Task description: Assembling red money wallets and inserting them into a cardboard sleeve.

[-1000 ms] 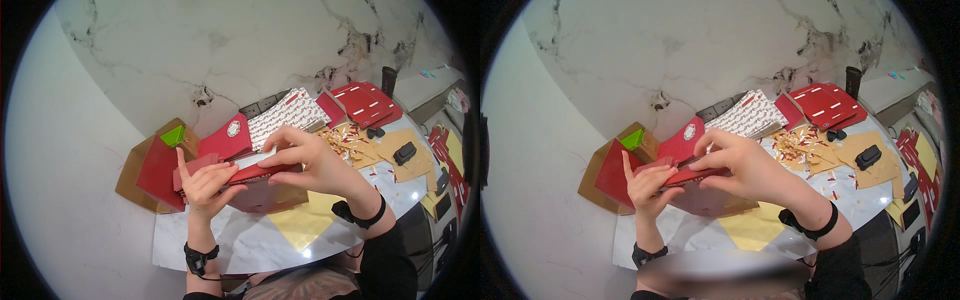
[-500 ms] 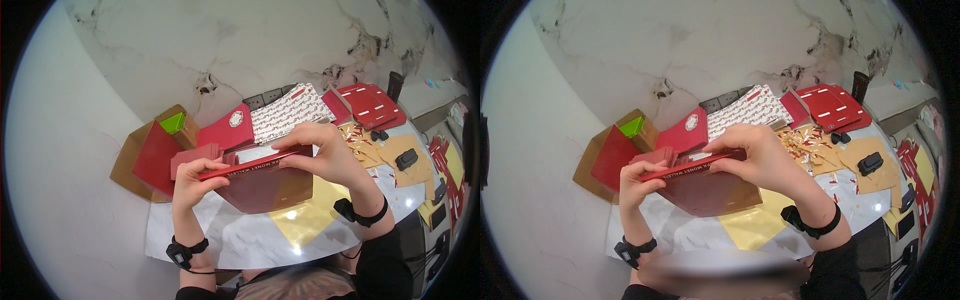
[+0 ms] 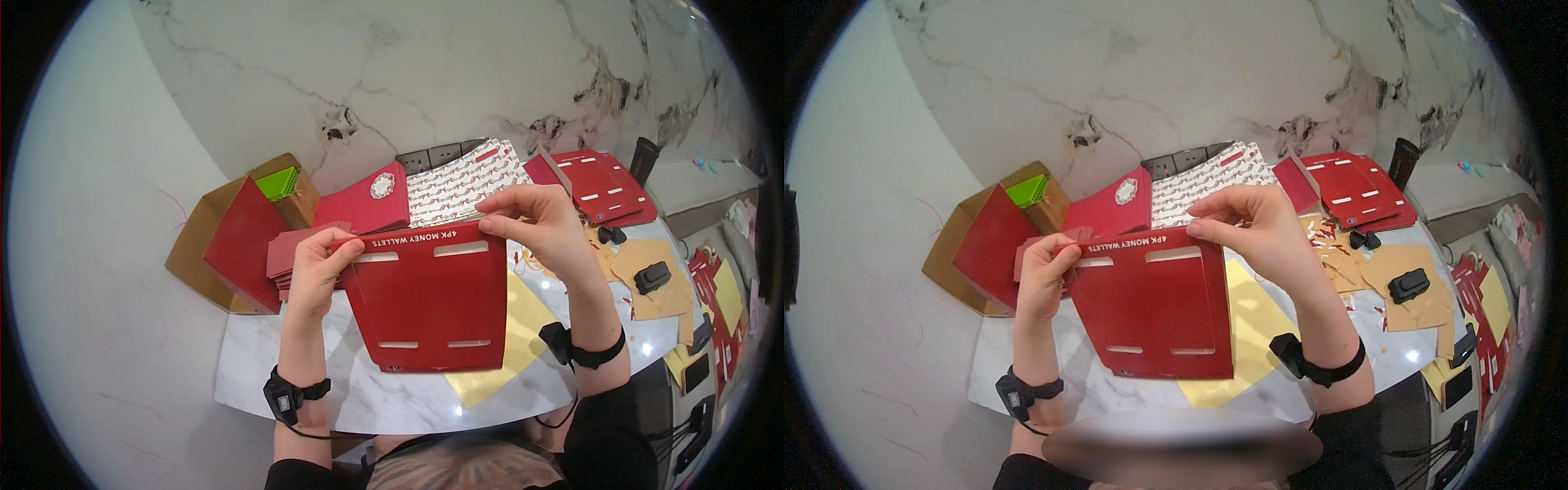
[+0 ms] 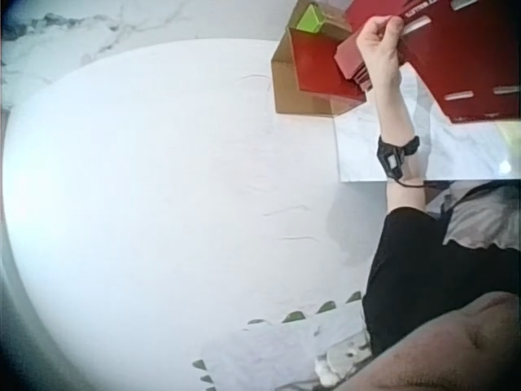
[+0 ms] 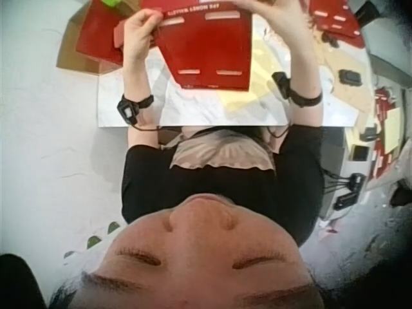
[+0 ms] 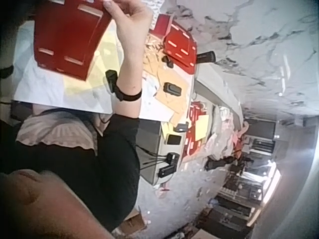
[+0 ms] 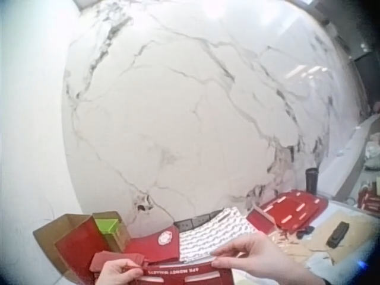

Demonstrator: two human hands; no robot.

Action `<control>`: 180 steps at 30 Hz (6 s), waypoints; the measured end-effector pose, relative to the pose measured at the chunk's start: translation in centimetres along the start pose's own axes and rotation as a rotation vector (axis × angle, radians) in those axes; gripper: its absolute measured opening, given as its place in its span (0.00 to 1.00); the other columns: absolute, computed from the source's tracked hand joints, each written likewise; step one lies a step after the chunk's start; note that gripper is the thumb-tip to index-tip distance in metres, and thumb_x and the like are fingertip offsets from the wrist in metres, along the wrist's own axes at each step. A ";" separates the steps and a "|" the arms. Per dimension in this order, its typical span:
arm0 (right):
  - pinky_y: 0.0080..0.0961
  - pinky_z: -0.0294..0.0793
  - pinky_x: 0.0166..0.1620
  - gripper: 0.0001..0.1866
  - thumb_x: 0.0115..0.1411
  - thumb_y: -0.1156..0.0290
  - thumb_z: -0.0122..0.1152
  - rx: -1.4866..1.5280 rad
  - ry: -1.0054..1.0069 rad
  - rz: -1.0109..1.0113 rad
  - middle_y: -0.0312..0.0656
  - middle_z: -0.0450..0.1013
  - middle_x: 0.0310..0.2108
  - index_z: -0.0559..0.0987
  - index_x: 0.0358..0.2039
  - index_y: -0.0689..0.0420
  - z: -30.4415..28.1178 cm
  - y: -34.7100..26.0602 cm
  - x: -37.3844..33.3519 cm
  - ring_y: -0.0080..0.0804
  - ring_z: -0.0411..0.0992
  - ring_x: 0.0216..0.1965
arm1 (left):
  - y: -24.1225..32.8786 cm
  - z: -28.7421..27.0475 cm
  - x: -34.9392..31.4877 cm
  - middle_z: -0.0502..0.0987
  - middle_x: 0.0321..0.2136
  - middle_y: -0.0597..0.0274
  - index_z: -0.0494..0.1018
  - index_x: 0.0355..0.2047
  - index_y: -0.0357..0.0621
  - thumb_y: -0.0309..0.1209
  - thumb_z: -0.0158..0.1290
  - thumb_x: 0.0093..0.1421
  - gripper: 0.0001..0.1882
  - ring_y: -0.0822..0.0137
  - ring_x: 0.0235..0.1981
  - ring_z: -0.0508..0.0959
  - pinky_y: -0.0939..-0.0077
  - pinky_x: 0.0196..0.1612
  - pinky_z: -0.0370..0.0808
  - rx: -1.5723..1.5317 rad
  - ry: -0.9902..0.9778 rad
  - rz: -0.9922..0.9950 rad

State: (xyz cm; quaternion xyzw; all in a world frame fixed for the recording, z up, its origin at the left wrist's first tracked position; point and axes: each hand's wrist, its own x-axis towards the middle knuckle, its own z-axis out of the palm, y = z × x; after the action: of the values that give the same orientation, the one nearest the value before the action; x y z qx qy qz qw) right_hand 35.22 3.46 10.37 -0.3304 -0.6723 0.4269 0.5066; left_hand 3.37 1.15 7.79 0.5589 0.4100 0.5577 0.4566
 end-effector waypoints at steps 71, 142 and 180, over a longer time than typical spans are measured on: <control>0.25 0.80 0.38 0.18 0.68 0.59 0.56 0.157 -0.545 0.361 0.36 0.74 0.36 0.73 0.50 0.60 5.5 3.0 -1.2 0.22 0.73 0.39 | -7.7 6.1 -1.3 0.67 0.35 0.64 0.62 0.37 0.54 0.57 0.55 0.59 0.24 0.61 0.38 0.72 0.37 0.65 0.54 0.787 -0.047 1.260; 0.23 0.76 0.34 0.20 0.52 0.74 0.66 0.184 -0.144 0.189 0.43 0.75 0.36 0.74 0.46 0.63 5.2 5.1 0.2 0.23 0.75 0.33 | -2.9 2.2 0.5 0.72 0.46 0.65 0.67 0.55 0.45 0.22 0.56 0.62 0.21 0.74 0.48 0.72 0.78 0.52 0.69 0.223 -0.455 -0.013; 0.18 0.78 0.43 0.12 0.53 0.83 0.70 0.166 -0.015 0.002 0.35 0.76 0.34 0.76 0.35 0.61 0.5 4.1 2.1 0.22 0.78 0.37 | -5.9 0.9 2.2 0.67 0.33 0.68 0.66 0.34 0.42 0.32 0.54 0.68 0.11 0.76 0.34 0.65 0.82 0.41 0.65 0.199 0.377 0.682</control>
State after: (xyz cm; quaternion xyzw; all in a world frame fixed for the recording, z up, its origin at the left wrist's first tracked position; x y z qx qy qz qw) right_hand 34.26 6.91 7.45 -0.2847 -0.6382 0.4839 0.5268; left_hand 4.66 4.73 2.64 0.5923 0.3293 0.7277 0.1057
